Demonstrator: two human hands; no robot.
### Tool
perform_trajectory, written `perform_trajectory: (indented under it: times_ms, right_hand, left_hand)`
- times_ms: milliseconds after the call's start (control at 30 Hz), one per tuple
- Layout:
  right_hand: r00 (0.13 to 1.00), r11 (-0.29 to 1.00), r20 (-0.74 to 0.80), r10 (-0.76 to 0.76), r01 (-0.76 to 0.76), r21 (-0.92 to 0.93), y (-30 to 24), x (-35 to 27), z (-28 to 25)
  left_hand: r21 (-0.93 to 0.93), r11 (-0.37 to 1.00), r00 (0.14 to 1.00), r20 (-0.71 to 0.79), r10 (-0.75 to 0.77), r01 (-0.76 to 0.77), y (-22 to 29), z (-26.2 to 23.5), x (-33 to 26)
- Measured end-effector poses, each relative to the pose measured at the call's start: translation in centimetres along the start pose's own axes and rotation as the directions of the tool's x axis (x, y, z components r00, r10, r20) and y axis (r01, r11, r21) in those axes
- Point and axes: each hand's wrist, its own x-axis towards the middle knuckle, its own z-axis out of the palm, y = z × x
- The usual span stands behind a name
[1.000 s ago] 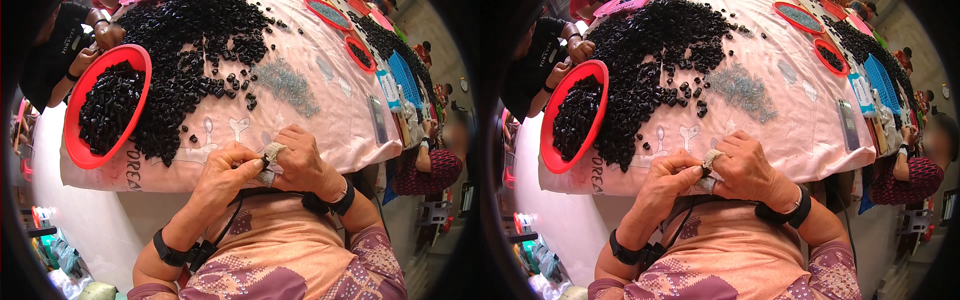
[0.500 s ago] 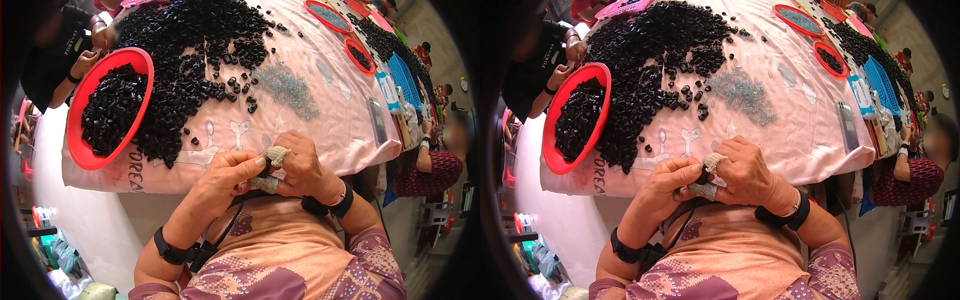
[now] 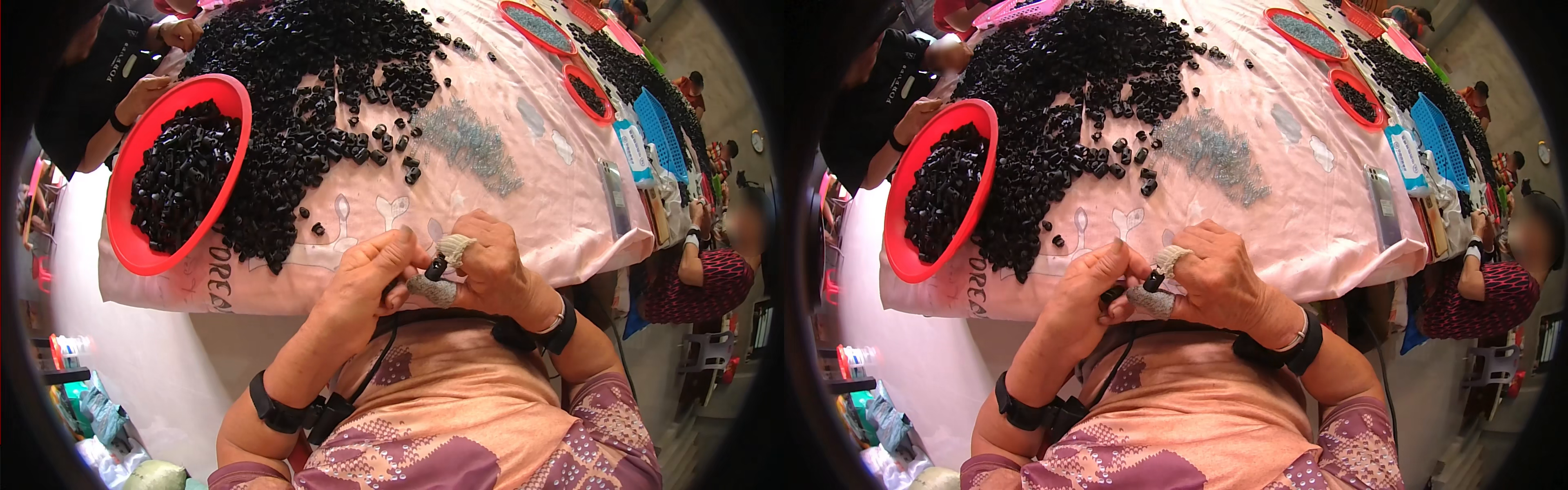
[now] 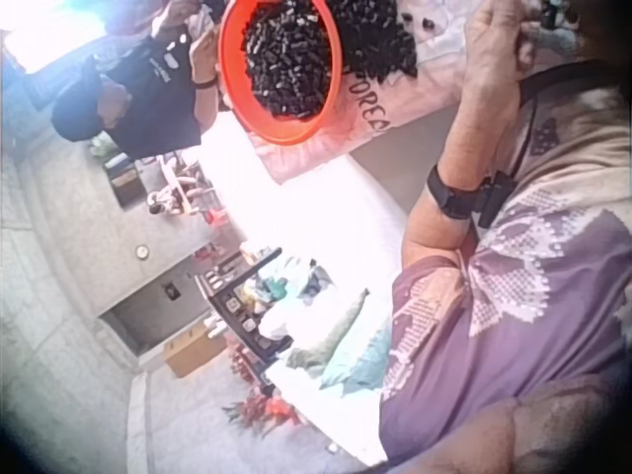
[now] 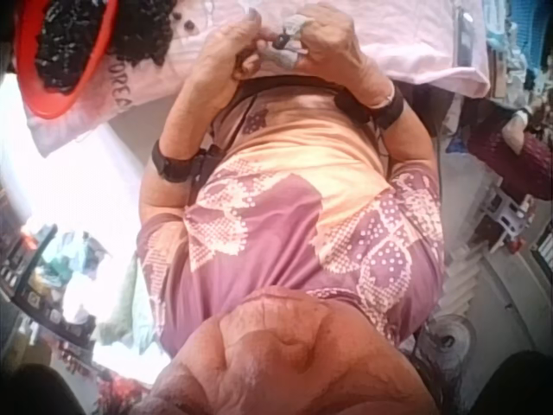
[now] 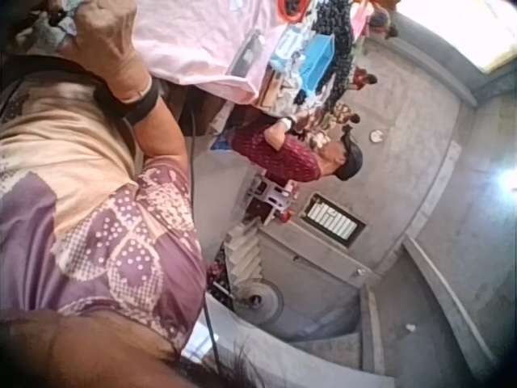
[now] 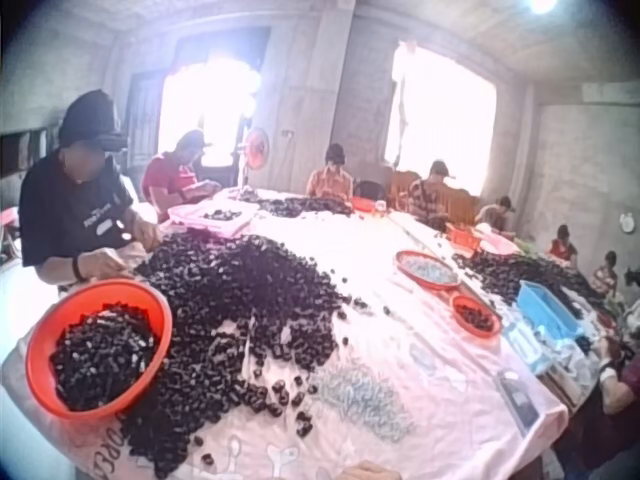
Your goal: Assembling small plastic parts by inserting decorative stones into black housings.
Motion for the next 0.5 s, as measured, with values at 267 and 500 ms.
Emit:
perform_trajectory:
  times_ms: [267,500]
  right_hand:
    - [1.0,0.999,0.0,0.002,-0.002,0.051,-0.2,0.0,0.0]
    - [0.997,0.997,0.073,0.001,-0.006,0.074,-0.3,0.1,0.2]
  left_hand:
    - [-0.045,0.998,0.997,-0.062,-0.044,0.041,0.0,-0.1,0.0]
    - [0.2,0.98,1.0,-0.018,0.009,-0.006,0.1,1.2,-0.3]
